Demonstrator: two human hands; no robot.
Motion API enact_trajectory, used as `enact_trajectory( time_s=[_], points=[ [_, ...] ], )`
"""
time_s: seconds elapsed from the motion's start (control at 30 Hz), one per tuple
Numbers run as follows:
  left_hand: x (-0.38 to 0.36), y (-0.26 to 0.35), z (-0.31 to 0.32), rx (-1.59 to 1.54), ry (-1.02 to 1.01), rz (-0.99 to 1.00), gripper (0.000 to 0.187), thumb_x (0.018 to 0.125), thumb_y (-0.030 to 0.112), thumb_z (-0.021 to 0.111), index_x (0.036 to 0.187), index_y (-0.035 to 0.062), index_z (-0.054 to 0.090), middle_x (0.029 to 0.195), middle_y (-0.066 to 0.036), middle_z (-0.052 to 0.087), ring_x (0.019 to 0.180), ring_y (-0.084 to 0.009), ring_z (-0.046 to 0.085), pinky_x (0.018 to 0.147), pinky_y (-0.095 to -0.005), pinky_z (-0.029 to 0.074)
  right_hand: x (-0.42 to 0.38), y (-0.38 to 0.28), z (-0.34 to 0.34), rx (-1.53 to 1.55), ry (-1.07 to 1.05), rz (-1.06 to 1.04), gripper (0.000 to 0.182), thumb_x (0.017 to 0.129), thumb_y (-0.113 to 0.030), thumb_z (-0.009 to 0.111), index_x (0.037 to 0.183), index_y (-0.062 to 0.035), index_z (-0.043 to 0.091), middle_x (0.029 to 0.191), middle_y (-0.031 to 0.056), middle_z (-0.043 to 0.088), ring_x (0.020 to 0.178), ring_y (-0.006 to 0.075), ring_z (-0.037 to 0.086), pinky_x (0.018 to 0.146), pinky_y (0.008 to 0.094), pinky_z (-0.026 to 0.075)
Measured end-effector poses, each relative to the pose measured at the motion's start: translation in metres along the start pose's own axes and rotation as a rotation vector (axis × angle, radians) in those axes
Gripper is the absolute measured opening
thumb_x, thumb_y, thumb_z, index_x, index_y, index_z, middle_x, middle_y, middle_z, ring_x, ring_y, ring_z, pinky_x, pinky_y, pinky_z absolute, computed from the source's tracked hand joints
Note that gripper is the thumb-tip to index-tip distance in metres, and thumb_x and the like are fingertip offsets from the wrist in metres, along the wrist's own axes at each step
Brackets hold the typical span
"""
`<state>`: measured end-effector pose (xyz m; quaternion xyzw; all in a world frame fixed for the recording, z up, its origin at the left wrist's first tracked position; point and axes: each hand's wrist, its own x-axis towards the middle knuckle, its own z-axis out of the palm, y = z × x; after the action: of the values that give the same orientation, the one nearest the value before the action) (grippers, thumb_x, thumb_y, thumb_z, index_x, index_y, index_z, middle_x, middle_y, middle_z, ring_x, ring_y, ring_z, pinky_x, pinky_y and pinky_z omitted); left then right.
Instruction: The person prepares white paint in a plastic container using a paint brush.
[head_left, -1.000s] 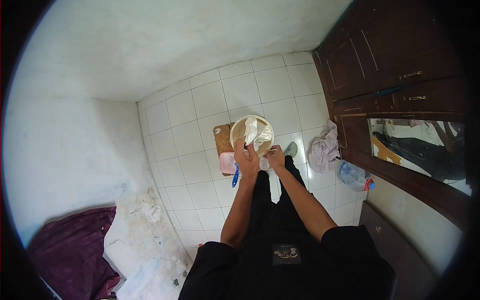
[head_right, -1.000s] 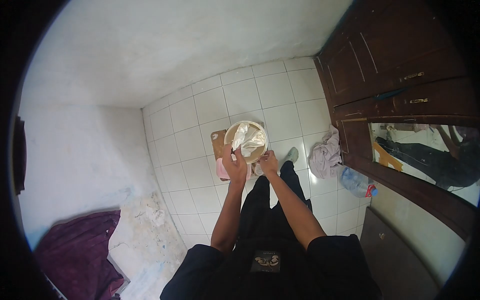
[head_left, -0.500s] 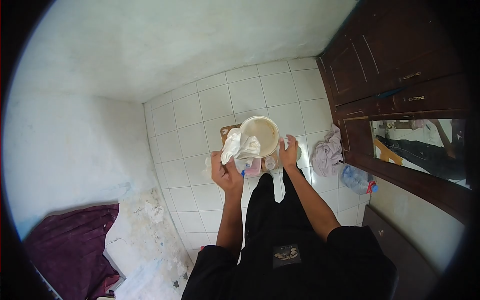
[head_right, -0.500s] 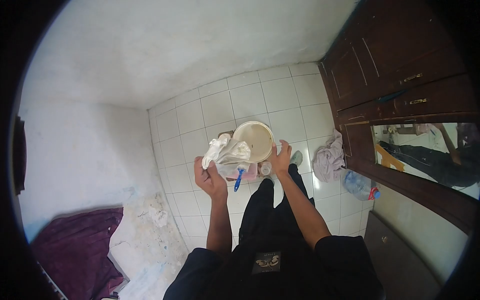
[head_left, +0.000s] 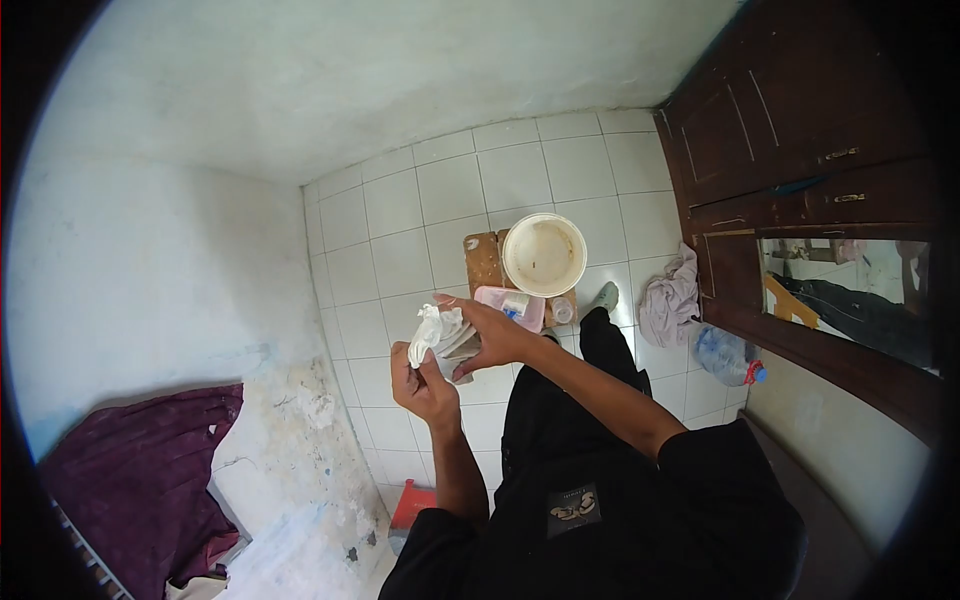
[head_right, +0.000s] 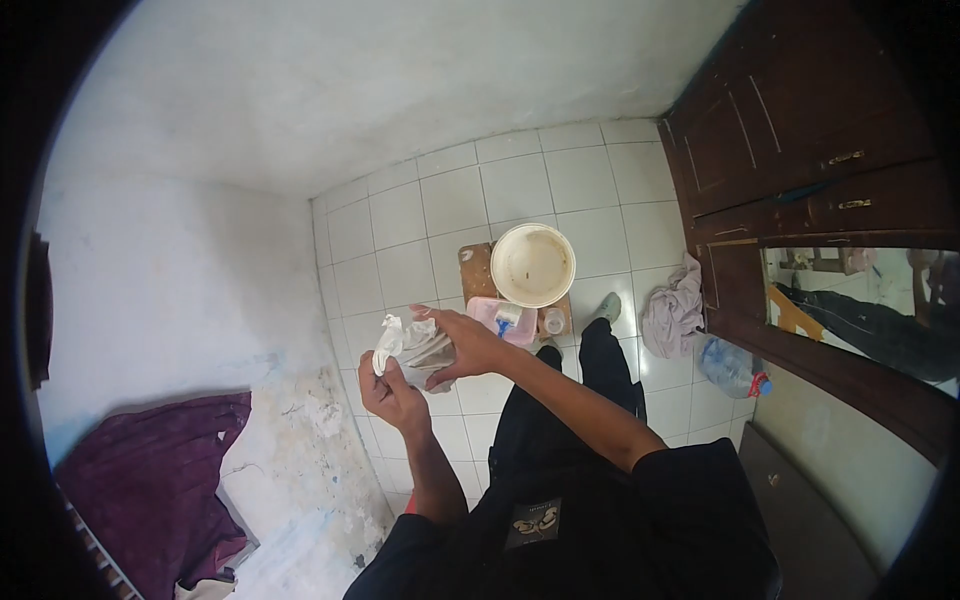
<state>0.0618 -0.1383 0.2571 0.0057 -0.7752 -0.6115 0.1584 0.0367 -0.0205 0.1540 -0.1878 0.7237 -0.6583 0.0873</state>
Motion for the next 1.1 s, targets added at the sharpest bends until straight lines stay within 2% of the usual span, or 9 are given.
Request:
enact_trajectory(
  time_s=[0.07, 0.17, 0.3, 0.37, 0.6, 0.7, 0.77, 0.9, 1.1],
  points=[
    [-0.002, -0.004, -0.007, 0.041, 0.003, -0.051, 0.013, 0.092, 0.004, 0.048, 0.096, -0.0065, 0.054, 0.089, -0.007, 0.054, 0.078, -0.0112, 0.053, 0.070, -0.0239, 0.043, -0.003, -0.001, 0.010, 0.236, -0.064, 0.178, 0.125, 0.052, -0.030, 0.091, 0.148, -0.0065, 0.014, 0.140, 0.0166, 0.043, 0.126, 0.0337, 0.044, 0.105, 0.0398, 0.036],
    [-0.004, -0.011, -0.013, 0.015, 0.016, -0.143, 0.008, 0.090, 0.002, 0.052, 0.090, -0.0049, 0.055, 0.082, -0.005, 0.048, 0.074, -0.0101, 0.048, 0.066, -0.0222, 0.039, -0.012, 0.020, 0.038, 0.203, 0.013, 0.195, 0.129, 0.057, -0.039, 0.089, 0.149, -0.0070, 0.004, 0.131, 0.0189, 0.050, 0.117, 0.0340, 0.053, 0.101, 0.0395, 0.041],
    [-0.004, -0.018, -0.018, 0.036, 0.014, -0.204, 0.007, 0.091, 0.002, 0.051, 0.090, -0.0038, 0.056, 0.080, -0.003, 0.049, 0.073, -0.0088, 0.048, 0.066, -0.0221, 0.039, -0.020, 0.037, 0.055, 0.256, -0.082, 0.258, 0.128, 0.059, -0.035, 0.088, 0.149, -0.0073, 0.001, 0.129, 0.0208, 0.051, 0.115, 0.0328, 0.055, 0.100, 0.0383, 0.042],
    [-0.006, -0.030, -0.022, 0.056, -0.007, -0.259, 0.014, 0.094, 0.009, 0.052, 0.094, -0.0038, 0.058, 0.082, -0.004, 0.057, 0.075, -0.0090, 0.053, 0.068, -0.0224, 0.043, -0.023, 0.042, 0.059, 0.214, -0.072, 0.288, 0.125, 0.061, -0.031, 0.088, 0.149, -0.0079, 0.002, 0.127, 0.0223, 0.052, 0.114, 0.0325, 0.056, 0.099, 0.0377, 0.043],
    [-0.004, -0.050, -0.013, -0.004, -0.047, -0.363, 0.014, 0.094, 0.010, 0.053, 0.096, -0.0029, 0.058, 0.082, -0.003, 0.058, 0.075, -0.0080, 0.053, 0.067, -0.0220, 0.043, -0.041, 0.073, 0.079, 0.381, -0.070, 0.397, 0.119, 0.064, -0.031, 0.086, 0.149, -0.0080, 0.006, 0.127, 0.0197, 0.053, 0.117, 0.0293, 0.054, 0.099, 0.0372, 0.042],
    [-0.007, -0.080, -0.009, 0.004, -0.055, -0.422, 0.016, 0.094, 0.013, 0.054, 0.096, -0.0024, 0.060, 0.080, -0.001, 0.058, 0.071, -0.0064, 0.051, 0.063, -0.0216, 0.042, -0.056, 0.081, 0.088, 0.449, -0.069, 0.467, 0.109, 0.067, -0.037, 0.083, 0.147, -0.0057, 0.015, 0.129, 0.0182, 0.053, 0.118, 0.0279, 0.053, 0.099, 0.0368, 0.042],
    [-0.008, -0.097, -0.009, 0.049, -0.162, -0.477, 0.017, 0.093, 0.012, 0.055, 0.096, -0.0039, 0.062, 0.079, -0.004, 0.061, 0.070, -0.0073, 0.052, 0.061, -0.0225, 0.043, -0.067, 0.088, 0.100, 0.452, -0.104, 0.638, 0.098, 0.072, -0.044, 0.078, 0.144, -0.0036, 0.025, 0.131, 0.0178, 0.052, 0.119, 0.0271, 0.053, 0.100, 0.0366, 0.042],
    [-0.015, -0.122, -0.004, 0.180, -0.238, -0.540, 0.021, 0.092, 0.016, 0.057, 0.091, -0.0043, 0.063, 0.067, 0.000, 0.055, 0.061, -0.0055, 0.046, 0.054, -0.0222, 0.036, -0.089, 0.100, 0.130, 0.544, -0.054, 0.716, 0.090, 0.075, -0.047, 0.074, 0.141, -0.0025, 0.030, 0.131, 0.0179, 0.051, 0.120, 0.0261, 0.052, 0.101, 0.0369, 0.041],
    [-0.028, -0.157, -0.007, 0.220, -0.275, -0.639, 0.024, 0.091, 0.022, 0.060, 0.088, -0.0021, 0.064, 0.065, 0.003, 0.052, 0.057, -0.0043, 0.042, 0.050, -0.0225, 0.033, -0.106, 0.115, 0.156, 0.624, 0.060, 0.718, 0.081, 0.082, -0.047, 0.068, 0.140, -0.0012, 0.033, 0.130, 0.0172, 0.053, 0.119, 0.0255, 0.053, 0.100, 0.0373, 0.041]
  ],
)
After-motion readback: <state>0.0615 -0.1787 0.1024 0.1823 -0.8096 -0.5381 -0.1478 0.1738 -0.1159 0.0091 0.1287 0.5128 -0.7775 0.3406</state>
